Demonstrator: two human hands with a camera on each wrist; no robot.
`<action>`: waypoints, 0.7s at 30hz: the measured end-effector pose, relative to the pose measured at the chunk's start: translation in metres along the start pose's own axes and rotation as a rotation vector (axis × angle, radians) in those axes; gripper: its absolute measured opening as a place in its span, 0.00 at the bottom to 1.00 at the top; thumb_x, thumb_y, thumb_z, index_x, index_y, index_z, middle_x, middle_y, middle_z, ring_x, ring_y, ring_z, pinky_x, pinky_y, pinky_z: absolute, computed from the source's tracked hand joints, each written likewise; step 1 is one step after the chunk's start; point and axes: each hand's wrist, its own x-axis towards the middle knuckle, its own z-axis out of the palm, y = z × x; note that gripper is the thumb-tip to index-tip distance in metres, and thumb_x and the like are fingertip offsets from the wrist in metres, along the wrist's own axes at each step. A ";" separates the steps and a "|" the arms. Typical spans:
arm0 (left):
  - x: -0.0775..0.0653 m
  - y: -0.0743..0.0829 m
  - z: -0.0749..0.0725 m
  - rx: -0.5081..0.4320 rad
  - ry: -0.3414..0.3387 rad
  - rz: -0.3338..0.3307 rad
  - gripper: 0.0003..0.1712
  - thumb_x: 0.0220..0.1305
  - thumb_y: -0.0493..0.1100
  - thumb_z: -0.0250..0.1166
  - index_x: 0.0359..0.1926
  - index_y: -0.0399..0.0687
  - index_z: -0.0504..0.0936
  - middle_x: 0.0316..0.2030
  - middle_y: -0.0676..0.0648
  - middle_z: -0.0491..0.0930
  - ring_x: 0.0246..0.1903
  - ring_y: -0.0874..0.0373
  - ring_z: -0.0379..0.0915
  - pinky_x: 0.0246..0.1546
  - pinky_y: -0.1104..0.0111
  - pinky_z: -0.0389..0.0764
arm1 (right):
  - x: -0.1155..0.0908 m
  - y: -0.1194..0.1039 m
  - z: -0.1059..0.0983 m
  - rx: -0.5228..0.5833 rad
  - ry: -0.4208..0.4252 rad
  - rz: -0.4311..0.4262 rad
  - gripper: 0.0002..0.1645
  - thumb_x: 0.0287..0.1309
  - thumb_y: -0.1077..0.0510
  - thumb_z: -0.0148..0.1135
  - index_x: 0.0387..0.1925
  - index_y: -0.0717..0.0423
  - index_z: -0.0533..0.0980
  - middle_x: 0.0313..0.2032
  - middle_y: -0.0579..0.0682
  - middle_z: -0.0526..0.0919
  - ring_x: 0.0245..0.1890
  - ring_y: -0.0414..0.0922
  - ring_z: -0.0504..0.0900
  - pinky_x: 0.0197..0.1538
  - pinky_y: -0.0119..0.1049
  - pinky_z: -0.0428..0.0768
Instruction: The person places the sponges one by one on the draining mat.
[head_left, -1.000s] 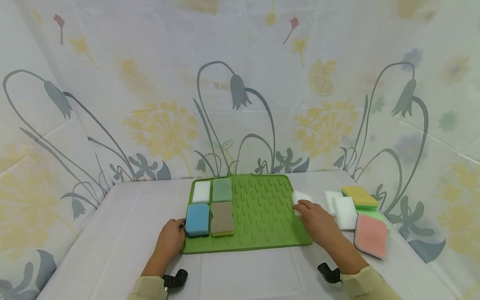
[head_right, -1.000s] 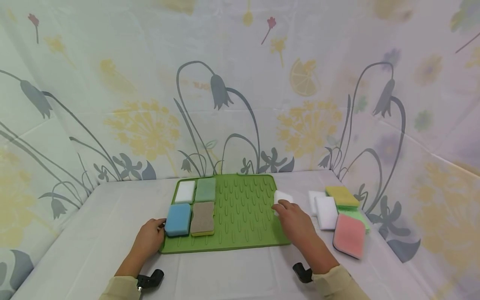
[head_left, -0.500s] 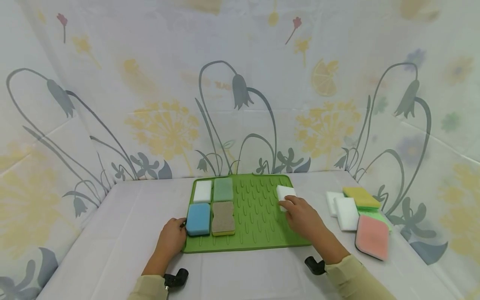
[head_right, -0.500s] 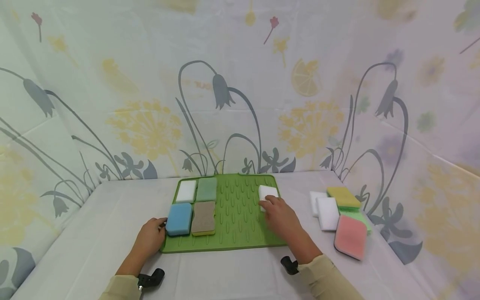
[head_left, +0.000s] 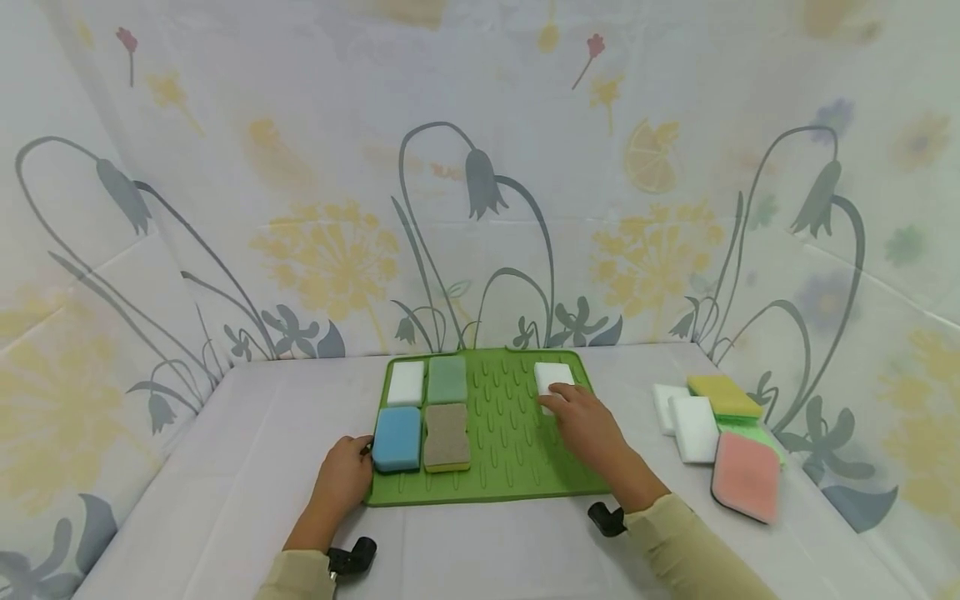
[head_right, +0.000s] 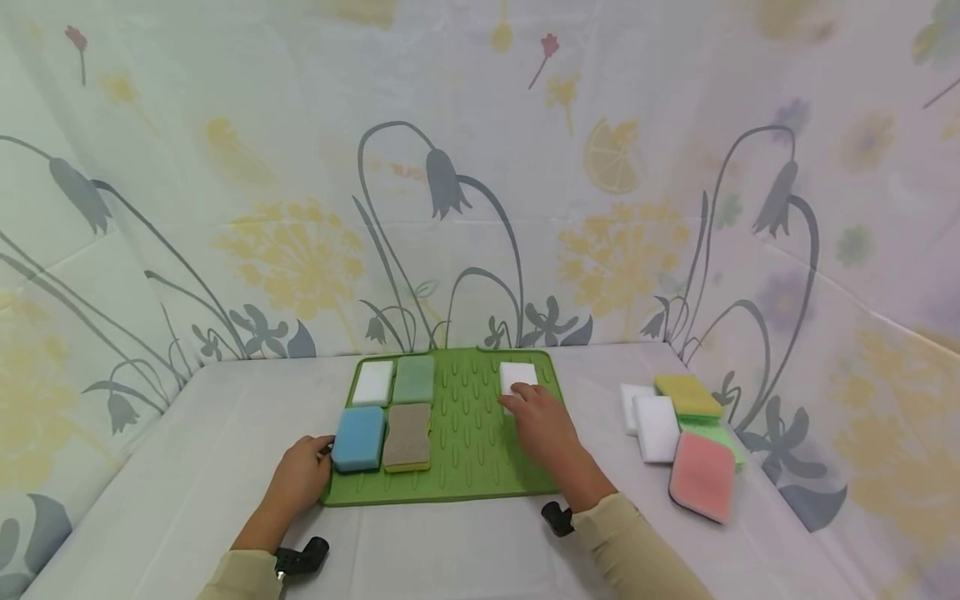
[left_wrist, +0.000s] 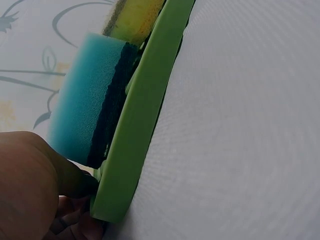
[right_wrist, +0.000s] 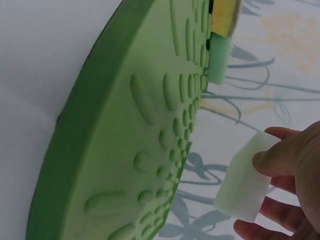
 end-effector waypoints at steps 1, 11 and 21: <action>0.000 0.000 0.000 0.000 0.000 0.000 0.20 0.67 0.34 0.54 0.56 0.29 0.77 0.44 0.35 0.78 0.46 0.41 0.77 0.46 0.51 0.79 | 0.001 -0.001 0.001 0.001 0.005 -0.004 0.24 0.52 0.73 0.61 0.49 0.50 0.81 0.52 0.54 0.81 0.51 0.56 0.80 0.45 0.46 0.83; -0.001 0.000 0.000 0.006 0.002 0.000 0.20 0.67 0.34 0.54 0.56 0.28 0.77 0.44 0.35 0.78 0.45 0.42 0.77 0.46 0.51 0.79 | 0.017 -0.007 0.011 -0.049 0.036 -0.070 0.25 0.51 0.73 0.62 0.48 0.49 0.81 0.51 0.53 0.81 0.48 0.54 0.80 0.48 0.44 0.82; 0.000 0.001 -0.001 -0.003 0.002 -0.006 0.19 0.67 0.34 0.54 0.56 0.29 0.77 0.42 0.36 0.79 0.43 0.44 0.77 0.43 0.53 0.80 | 0.031 -0.015 0.017 -0.012 0.027 -0.068 0.24 0.53 0.73 0.59 0.49 0.48 0.82 0.52 0.53 0.81 0.50 0.55 0.80 0.48 0.47 0.82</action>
